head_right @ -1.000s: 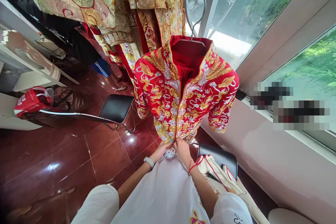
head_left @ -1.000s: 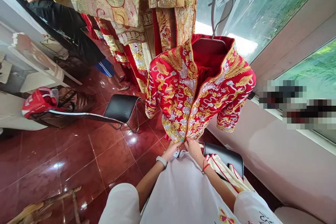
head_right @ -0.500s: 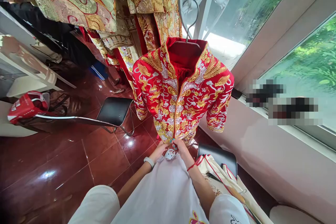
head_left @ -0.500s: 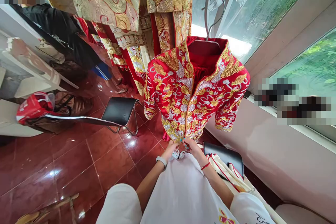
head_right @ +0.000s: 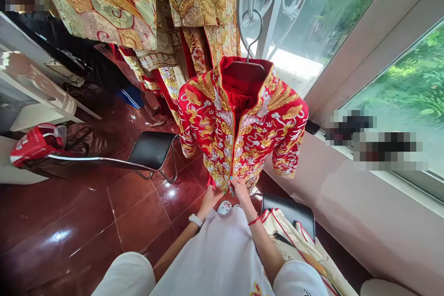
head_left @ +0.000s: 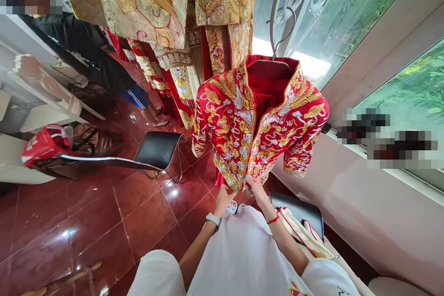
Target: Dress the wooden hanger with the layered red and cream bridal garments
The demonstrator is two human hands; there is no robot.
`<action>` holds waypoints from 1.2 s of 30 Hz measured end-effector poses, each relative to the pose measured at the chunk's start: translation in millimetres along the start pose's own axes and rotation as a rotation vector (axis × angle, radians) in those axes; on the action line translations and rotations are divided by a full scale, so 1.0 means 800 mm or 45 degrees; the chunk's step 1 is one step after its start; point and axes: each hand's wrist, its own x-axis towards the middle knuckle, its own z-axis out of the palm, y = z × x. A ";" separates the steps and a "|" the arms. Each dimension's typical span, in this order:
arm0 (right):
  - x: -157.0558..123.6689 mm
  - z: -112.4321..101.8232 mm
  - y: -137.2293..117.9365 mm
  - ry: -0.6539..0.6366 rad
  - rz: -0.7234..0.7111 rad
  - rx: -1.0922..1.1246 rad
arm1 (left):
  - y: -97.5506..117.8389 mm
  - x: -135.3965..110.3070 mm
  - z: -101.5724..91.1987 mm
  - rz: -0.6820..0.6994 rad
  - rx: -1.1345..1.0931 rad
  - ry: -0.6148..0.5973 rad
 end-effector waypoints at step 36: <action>-0.012 0.008 -0.189 -0.126 -0.277 0.243 | 0.134 0.051 0.078 0.971 1.291 0.291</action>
